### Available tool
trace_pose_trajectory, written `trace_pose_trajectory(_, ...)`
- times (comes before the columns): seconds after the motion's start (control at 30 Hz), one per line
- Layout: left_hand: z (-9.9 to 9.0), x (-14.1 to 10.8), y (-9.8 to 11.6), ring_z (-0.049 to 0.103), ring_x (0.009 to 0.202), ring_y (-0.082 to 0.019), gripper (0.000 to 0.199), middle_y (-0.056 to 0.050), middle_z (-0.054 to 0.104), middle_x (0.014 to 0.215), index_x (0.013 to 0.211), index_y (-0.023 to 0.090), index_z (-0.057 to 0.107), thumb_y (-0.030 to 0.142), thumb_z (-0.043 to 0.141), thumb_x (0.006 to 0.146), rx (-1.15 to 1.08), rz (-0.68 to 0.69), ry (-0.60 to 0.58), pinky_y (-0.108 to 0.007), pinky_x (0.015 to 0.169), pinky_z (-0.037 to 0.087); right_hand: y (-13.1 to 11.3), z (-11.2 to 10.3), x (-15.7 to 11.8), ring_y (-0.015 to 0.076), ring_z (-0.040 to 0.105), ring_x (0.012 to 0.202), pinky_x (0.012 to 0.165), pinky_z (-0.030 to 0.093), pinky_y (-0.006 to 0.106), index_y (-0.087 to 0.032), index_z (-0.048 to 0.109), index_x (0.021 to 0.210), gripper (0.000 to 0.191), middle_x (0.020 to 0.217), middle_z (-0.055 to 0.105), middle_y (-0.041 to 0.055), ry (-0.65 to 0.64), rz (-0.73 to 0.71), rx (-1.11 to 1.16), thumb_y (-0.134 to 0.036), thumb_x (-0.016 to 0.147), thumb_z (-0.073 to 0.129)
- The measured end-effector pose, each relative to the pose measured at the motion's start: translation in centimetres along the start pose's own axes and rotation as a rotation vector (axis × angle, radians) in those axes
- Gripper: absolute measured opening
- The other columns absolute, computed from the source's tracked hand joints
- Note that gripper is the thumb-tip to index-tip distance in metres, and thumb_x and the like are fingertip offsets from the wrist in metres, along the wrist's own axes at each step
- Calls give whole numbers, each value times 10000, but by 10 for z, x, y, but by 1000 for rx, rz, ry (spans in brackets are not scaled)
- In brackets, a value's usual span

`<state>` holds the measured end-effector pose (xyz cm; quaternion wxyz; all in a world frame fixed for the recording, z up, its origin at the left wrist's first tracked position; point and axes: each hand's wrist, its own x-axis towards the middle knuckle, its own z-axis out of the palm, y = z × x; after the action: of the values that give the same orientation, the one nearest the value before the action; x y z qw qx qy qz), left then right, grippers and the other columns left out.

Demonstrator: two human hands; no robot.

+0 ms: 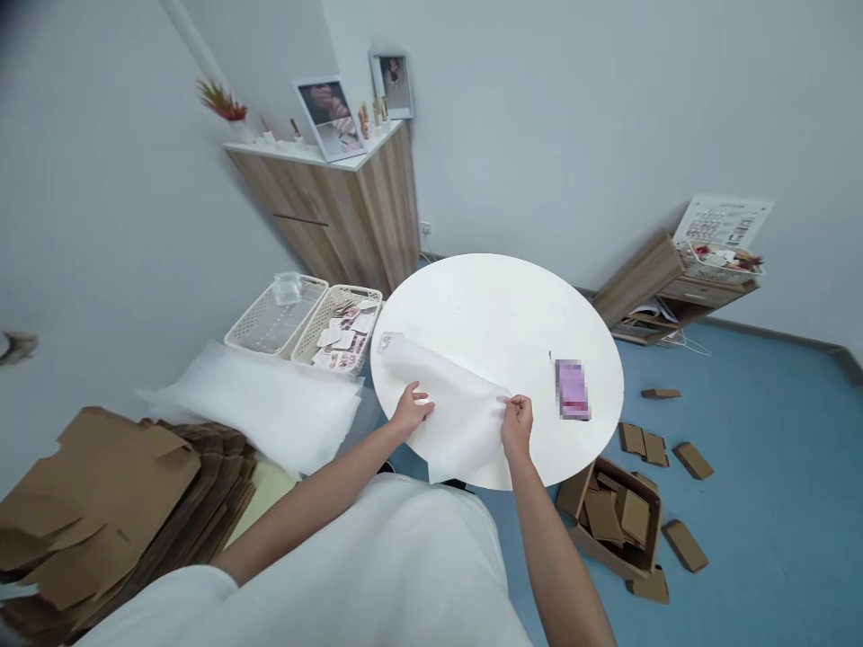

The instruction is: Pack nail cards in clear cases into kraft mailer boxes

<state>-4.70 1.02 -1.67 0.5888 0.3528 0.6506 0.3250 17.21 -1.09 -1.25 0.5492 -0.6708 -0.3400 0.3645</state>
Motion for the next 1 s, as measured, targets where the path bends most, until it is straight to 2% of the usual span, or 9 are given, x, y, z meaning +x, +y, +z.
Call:
trace_pose_trajectory(0.13, 27, 13, -5, 542, 589, -65, 610, -101, 500, 1128, 1240, 212, 361, 169, 604, 681, 153, 114, 22, -212, 540, 443, 20, -36, 6, 145, 552, 689, 556, 465, 266, -217, 438, 792, 123, 815, 572, 24, -5, 24, -45, -315, 718, 445)
trace_pose_trajectory(0.27, 34, 23, -11, 554, 658, -108, 493, -64, 563, 981, 1171, 191, 449, 124, 568, 697, 257, 199, 31, -239, 604, 458, 40, -54, 7, 149, 570, 617, 568, 460, 292, -192, 524, 780, 165, 810, 602, 37, -146, 87, -218, -321, 713, 446)
trace_pose_trajectory(0.4, 30, 33, -15, 562, 696, -133, 399, -68, 586, 923, 1077, 178, 518, 83, 565, 692, 298, 210, 77, -266, 674, 466, 52, -58, 10, 171, 572, 716, 690, 458, 325, -171, 568, 943, 293, 911, 617, 63, -274, 73, -443, -308, 707, 461)
trace_pose_trajectory(0.5, 28, 42, -17, 566, 699, -132, 359, -78, 591, 942, 1016, 181, 543, 52, 557, 681, 314, 217, 90, -277, 705, 469, 56, -55, 11, 185, 556, 826, 794, 433, 331, -163, 533, 1080, 394, 1028, 587, 77, -353, 13, -600, -283, 712, 464)
trace_pose_trajectory(0.63, 29, 51, -16, 579, 725, -149, 324, -99, 590, 996, 1003, 177, 549, 70, 540, 696, 336, 227, 107, -309, 752, 466, 59, -51, 11, 217, 529, 942, 838, 411, 335, -152, 476, 1181, 462, 1037, 562, 96, -430, -74, -777, -273, 736, 454)
trace_pose_trajectory(0.73, 33, 51, -11, 575, 876, -191, 361, -121, 549, 1105, 1076, 167, 519, 111, 514, 719, 424, 304, 112, -341, 814, 450, 59, -52, 10, 248, 484, 1025, 843, 399, 351, -169, 447, 1215, 487, 1084, 522, 114, -439, -122, -926, -294, 745, 472)
trace_pose_trajectory(0.8, 35, 46, -10, 506, 1047, -224, 403, -123, 489, 1198, 1135, 161, 485, 153, 500, 732, 591, 419, 108, -374, 899, 401, 58, -53, 10, 283, 429, 1093, 870, 367, 393, -188, 439, 1221, 509, 1170, 468, 130, -401, -168, -1045, -318, 734, 506)
trace_pose_trajectory(0.87, 36, 37, -12, 375, 1196, -244, 438, -109, 424, 1280, 1176, 170, 457, 220, 501, 743, 814, 550, 40, -412, 989, 303, 56, -53, 9, 307, 345, 1176, 919, 305, 436, -203, 416, 1236, 533, 1282, 385, 132, -403, -260, -1127, -324, 728, 522)
trace_pose_trajectory(1.0, 35, 14, -26, 147, 1310, -269, 584, -73, 285, 1396, 1270, 226, 365, 397, 519, 733, 1173, 674, -209, -476, 1047, 111, 57, -50, 6, 276, 177, 1290, 1000, 175, 444, -210, 342, 1281, 572, 1413, 233, 93, -603, -458, -1154, -346, 746, 493)
